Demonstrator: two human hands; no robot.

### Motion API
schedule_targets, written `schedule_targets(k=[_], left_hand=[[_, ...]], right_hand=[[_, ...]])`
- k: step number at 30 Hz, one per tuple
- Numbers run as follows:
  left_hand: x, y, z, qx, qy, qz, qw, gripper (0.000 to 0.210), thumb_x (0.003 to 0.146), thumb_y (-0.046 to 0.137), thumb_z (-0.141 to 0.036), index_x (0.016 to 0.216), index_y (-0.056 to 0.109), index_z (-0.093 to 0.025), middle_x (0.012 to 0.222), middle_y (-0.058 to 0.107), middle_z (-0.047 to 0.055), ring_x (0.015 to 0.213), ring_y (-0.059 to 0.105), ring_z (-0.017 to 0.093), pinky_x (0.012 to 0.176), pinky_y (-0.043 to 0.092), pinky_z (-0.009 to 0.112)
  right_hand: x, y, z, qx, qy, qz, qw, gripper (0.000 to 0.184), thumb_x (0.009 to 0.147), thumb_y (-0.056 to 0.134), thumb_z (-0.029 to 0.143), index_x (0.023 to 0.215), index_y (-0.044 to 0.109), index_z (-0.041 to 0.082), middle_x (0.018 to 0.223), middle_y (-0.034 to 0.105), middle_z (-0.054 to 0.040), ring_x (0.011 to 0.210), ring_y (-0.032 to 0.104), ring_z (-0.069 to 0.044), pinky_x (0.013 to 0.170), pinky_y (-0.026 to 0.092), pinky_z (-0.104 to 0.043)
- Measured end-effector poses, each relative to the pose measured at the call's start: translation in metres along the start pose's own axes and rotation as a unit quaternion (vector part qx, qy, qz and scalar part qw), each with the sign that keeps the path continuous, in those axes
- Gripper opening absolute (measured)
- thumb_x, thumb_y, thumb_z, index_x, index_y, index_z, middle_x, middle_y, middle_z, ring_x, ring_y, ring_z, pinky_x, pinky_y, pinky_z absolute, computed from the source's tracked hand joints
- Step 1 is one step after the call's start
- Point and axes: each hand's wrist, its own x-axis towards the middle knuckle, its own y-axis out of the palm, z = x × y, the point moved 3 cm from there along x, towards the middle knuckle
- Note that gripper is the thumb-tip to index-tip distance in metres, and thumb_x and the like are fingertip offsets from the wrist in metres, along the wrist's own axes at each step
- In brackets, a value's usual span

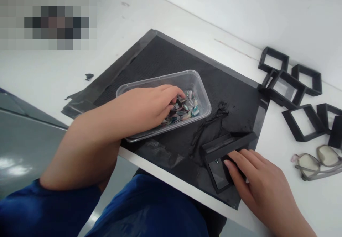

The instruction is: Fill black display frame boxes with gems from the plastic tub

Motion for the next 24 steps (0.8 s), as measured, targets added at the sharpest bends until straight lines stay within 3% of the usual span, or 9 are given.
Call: schedule_targets(k=[9,14,18,24], left_hand=[[0.0010,-0.0015,0.0001,-0.024,0.021,0.019,0.999,0.039,0.099,0.040,-0.012,0.132,0.058,-0.022,0.128,0.070,0.007,0.104,0.072,0.024,0.079,0.049,0.033],[0.0034,-0.0008,-0.0013,-0.021,0.038,0.018,0.999,0.033,0.107,0.043,-0.028,0.136,0.057,-0.029,0.121,0.069,0.003,0.103,0.071,0.024,0.078,0.047,0.034],[0.0059,-0.0019,-0.0028,-0.022,0.043,0.010,0.999,0.029,0.105,0.054,-0.040,0.132,0.064,-0.035,0.114,0.070,-0.001,0.096,0.070,0.022,0.071,0.042,0.030],[0.0073,-0.0042,-0.0079,-0.007,0.058,0.004,0.998,0.033,0.104,0.054,-0.031,0.133,0.067,-0.042,0.124,0.071,-0.004,0.105,0.070,0.020,0.074,0.042,0.029]], right_hand=[[-0.0015,0.0012,-0.0016,0.001,0.008,0.012,1.000,0.018,0.108,0.050,0.036,0.113,0.064,0.025,0.096,0.076,-0.0051,0.075,0.073,-0.019,0.055,0.055,-0.028],[-0.0020,0.0015,-0.0013,0.005,0.013,0.015,1.000,0.018,0.108,0.051,0.036,0.113,0.064,0.025,0.095,0.075,-0.0045,0.074,0.072,-0.018,0.054,0.054,-0.027],[-0.0024,0.0004,-0.0005,0.007,0.014,0.012,1.000,0.016,0.107,0.052,0.036,0.111,0.063,0.025,0.089,0.073,-0.0028,0.071,0.070,-0.017,0.055,0.053,-0.027],[-0.0027,-0.0010,-0.0003,0.008,0.012,0.017,1.000,0.017,0.107,0.052,0.037,0.110,0.064,0.024,0.087,0.072,-0.0021,0.070,0.069,-0.017,0.056,0.053,-0.028]])
